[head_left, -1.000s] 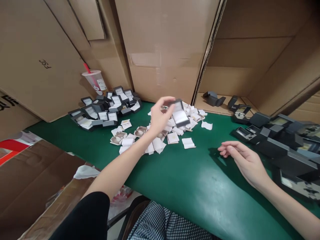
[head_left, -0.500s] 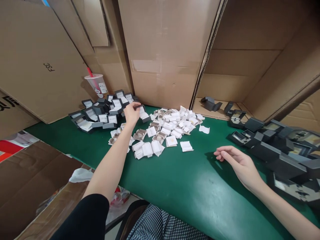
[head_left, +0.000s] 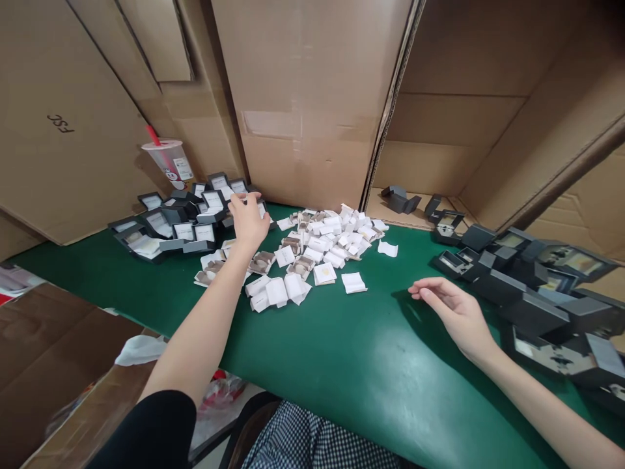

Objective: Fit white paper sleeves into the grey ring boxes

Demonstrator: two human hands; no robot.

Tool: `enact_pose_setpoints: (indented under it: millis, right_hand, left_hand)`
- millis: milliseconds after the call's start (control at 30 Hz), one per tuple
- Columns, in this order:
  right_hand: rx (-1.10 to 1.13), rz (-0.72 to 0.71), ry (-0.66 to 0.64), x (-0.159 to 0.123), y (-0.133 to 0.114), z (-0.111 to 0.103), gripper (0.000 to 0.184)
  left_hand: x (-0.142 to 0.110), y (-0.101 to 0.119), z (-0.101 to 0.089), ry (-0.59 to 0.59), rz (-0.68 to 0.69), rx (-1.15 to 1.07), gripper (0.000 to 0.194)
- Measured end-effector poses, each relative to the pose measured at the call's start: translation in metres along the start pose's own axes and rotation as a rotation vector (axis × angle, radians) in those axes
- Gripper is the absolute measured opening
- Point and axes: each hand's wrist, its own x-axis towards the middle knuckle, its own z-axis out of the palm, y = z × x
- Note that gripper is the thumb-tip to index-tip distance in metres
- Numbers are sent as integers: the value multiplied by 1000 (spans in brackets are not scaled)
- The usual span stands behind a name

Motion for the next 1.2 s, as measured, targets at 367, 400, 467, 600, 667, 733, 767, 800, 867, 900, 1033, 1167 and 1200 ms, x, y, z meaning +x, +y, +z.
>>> enact_pose_setpoints:
  millis: [367, 400, 467, 600, 667, 733, 767, 800, 867, 900, 1033, 1167, 1200]
  right_hand:
    - [-1004, -459, 197, 25, 32, -27, 43]
    - [-1040, -459, 197, 25, 33, -27, 43]
    - [-1079, -455, 184, 25, 34, -26, 38]
    - [-971, -481, 58, 24, 25, -26, 29]
    - [-855, -519, -37, 21, 17, -23, 26]
    - [-759, -552, -89, 18, 9, -18, 22]
    - [-725, -563, -97, 15, 6, -16, 20]
    - [-701, -573, -98, 13, 3, -14, 19]
    - [-676, -589, -99, 10, -1, -12, 17]
    - [-672, -598, -104, 9, -2, -11, 16]
    - [-643, -619, -124, 8, -2, -13, 14]
    - [-575, -610, -112, 8, -2, -14, 13]
    - [-560, -605, -115, 8, -2, -14, 13]
  left_hand:
    - [-68, 97, -14, -853, 926, -271, 26]
    - [-77, 102, -13, -893, 972, -255, 28]
    - [-92, 108, -11, -915, 1036, -172, 31]
    - [-110, 111, -3, -803, 1165, -57, 28]
    - [-116, 111, 2, -734, 1211, -77, 23]
    - [-123, 112, 6, -675, 1223, -109, 18]
    - [-126, 112, 8, -647, 1218, -118, 18]
    - [-130, 113, 9, -619, 1212, -121, 20]
    - [-137, 114, 12, -573, 1201, -118, 23]
    - [-140, 115, 14, -556, 1195, -116, 24]
    - [-147, 116, 18, -488, 1159, -140, 26]
    - [-145, 114, 21, -373, 1105, -213, 26]
    - [-144, 114, 22, -349, 1092, -237, 25]
